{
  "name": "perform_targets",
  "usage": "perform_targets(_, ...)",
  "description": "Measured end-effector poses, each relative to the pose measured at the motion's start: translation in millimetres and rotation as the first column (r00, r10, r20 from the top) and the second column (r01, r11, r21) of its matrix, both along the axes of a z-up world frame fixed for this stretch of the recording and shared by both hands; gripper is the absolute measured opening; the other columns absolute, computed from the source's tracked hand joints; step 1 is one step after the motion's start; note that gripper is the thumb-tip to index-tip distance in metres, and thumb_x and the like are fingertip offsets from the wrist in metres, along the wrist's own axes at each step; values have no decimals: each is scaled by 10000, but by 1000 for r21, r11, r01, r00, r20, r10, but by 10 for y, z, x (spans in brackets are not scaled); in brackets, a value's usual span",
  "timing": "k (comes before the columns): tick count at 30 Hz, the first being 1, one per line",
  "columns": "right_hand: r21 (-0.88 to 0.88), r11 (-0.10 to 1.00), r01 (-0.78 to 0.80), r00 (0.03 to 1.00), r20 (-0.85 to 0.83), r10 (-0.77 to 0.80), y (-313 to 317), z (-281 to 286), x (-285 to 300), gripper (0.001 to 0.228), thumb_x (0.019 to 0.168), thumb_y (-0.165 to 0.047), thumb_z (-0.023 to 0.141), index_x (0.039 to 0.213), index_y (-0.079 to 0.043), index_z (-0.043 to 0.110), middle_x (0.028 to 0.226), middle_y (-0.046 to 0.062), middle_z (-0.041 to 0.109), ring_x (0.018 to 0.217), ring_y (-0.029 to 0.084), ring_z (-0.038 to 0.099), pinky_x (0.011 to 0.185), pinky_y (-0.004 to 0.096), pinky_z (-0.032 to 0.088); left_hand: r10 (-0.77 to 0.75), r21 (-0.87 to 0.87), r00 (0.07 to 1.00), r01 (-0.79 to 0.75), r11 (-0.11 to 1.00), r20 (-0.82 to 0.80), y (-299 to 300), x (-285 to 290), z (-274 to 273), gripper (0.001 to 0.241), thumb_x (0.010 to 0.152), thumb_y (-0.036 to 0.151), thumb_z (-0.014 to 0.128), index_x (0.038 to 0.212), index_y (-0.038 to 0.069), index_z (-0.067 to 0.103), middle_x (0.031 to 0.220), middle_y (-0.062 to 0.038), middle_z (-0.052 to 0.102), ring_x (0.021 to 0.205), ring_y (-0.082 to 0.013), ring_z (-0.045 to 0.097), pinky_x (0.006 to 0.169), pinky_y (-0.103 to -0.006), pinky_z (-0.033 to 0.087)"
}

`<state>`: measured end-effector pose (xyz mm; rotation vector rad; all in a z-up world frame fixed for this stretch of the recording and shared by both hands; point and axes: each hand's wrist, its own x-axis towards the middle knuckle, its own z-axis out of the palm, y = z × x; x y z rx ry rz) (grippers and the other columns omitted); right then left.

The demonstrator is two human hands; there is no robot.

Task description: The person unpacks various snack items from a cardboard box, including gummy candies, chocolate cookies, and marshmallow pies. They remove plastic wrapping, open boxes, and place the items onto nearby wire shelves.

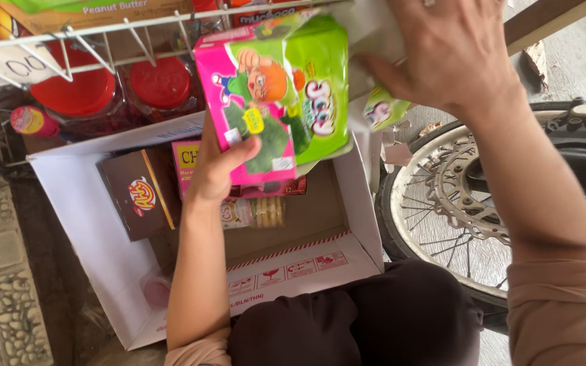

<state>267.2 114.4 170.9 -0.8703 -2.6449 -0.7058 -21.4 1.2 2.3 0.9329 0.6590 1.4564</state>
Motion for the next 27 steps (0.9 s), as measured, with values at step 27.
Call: perform_targets(27,-509,821,257,931,359,-69,10,118,-657,209,866,-404,750,968,-236,820,862,105,749,823,346,718,683,480,563,47,-341,922,94,935,384,50,-262,-524,401,1052,309,706,1174,-48,572,969,-150,700,854,-253,707,785,-396,564)
